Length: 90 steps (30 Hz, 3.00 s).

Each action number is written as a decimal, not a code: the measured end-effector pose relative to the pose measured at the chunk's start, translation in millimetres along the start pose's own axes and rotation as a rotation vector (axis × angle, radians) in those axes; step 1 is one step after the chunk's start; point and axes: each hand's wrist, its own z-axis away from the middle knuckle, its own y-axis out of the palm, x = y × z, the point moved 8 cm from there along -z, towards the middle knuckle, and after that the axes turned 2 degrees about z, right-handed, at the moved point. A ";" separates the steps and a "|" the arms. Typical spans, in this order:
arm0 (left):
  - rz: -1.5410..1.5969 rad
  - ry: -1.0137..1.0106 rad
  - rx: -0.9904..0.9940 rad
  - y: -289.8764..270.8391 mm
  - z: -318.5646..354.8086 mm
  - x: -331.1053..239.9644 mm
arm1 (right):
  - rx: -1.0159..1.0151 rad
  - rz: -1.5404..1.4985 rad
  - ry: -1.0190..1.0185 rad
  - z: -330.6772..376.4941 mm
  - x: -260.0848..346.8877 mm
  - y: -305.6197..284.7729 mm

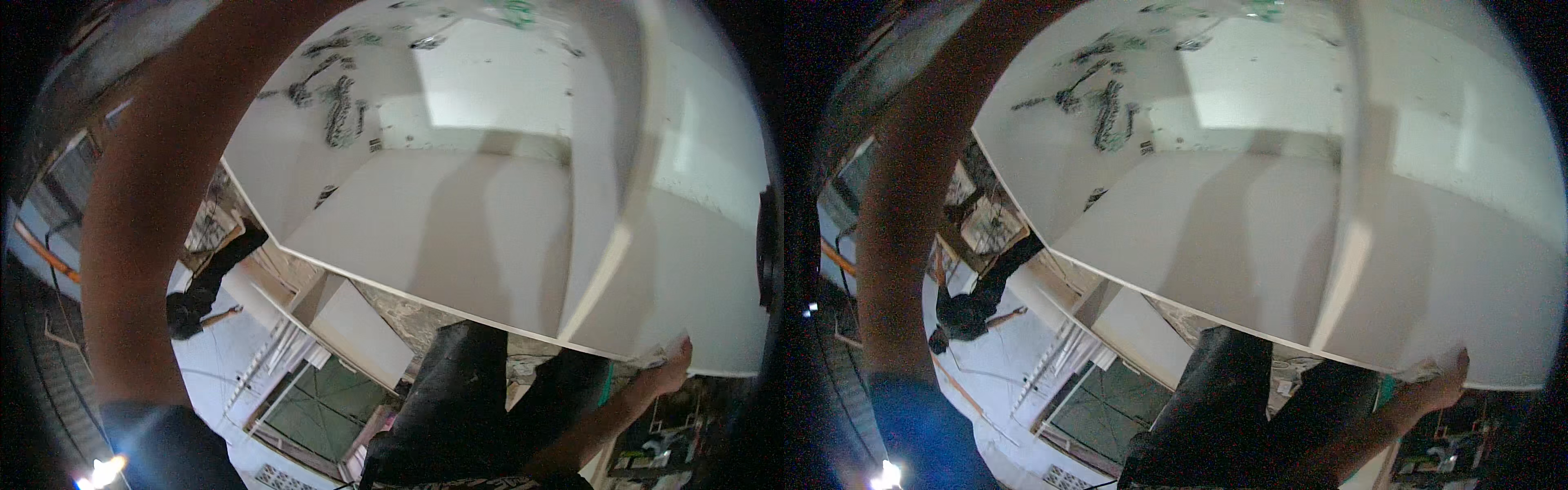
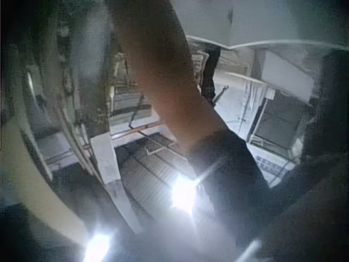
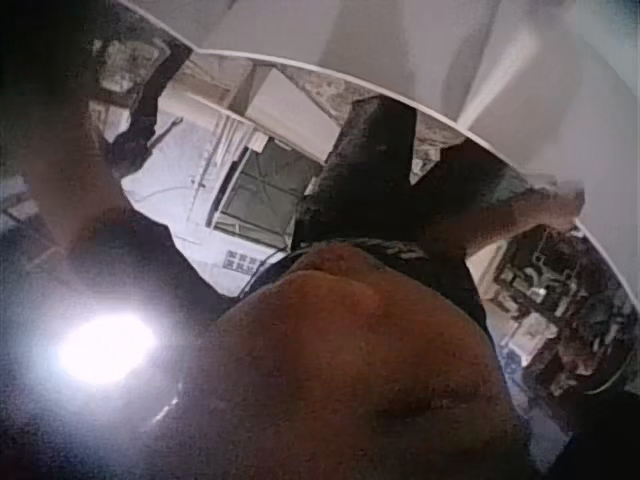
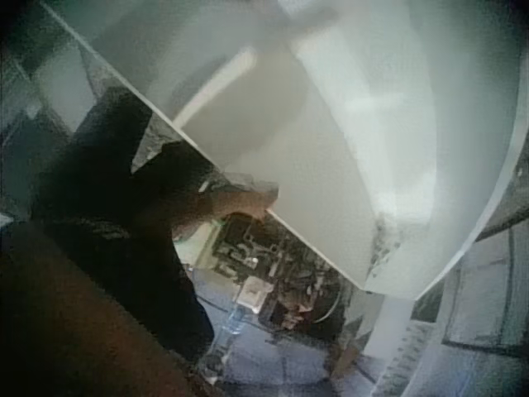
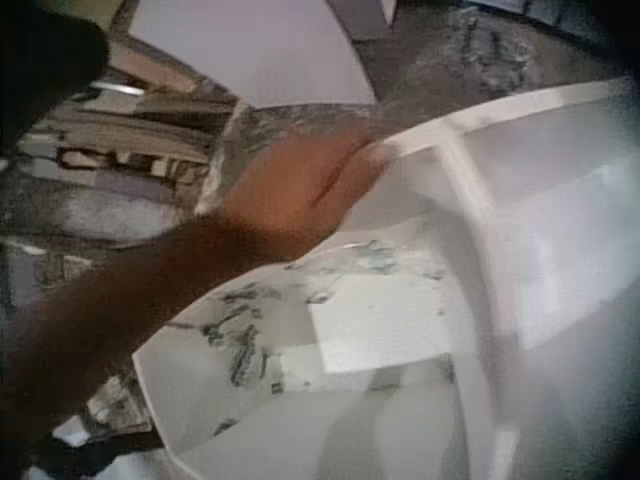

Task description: The person cleans the interior and edges of a white wooden cabinet using a cloth and then uses a piece of wood to smooth the edges.

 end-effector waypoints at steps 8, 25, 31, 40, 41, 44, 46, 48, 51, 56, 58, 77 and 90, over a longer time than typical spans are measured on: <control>-0.360 -0.564 0.063 -87.2 305.6 142.6 | 0.101 0.113 -0.046 -48.1 -17.0 -8.0; -0.622 -0.407 -0.441 -79.9 312.2 153.2 | -0.091 -0.106 -0.110 -17.7 12.1 -17.2; -0.670 -0.363 -0.499 -75.6 299.9 143.3 | -0.060 -0.183 -0.194 -24.1 7.6 -26.8; -0.814 -0.394 -0.469 -78.9 325.8 163.3 | -0.099 -0.108 -0.170 -13.9 11.9 -25.5; -0.828 -0.411 -0.463 -79.4 332.8 169.2 | -0.087 -0.124 -0.184 -16.9 9.1 -27.0; -0.849 -0.439 -0.446 -90.9 373.9 200.3 | -0.079 -0.080 -0.165 -12.1 13.1 -23.6; -0.877 -0.454 -0.441 -92.9 380.2 205.0 | -0.043 0.128 -0.278 -28.3 10.6 -32.6; -0.880 -0.468 -0.459 -82.3 349.1 185.1 | -0.056 0.165 -0.290 -36.1 4.9 -41.5; -0.921 -0.456 -0.438 -87.5 347.1 180.0 | -0.072 -0.027 -0.203 -33.3 2.8 -36.9; -0.905 -0.438 -0.458 -93.6 356.3 182.4 | -0.096 0.072 -0.168 -25.1 6.6 -31.2; -0.905 -0.447 -0.490 -88.3 340.2 171.5 | -0.103 -0.011 -0.118 -37.0 -6.0 -40.6; -0.609 -0.336 -0.737 -78.1 309.9 149.2 | 0.027 0.185 -0.221 -53.9 4.3 -37.1; -0.625 -0.205 -0.660 -76.4 290.3 135.7 | 0.044 0.604 -0.360 -70.3 24.2 -31.6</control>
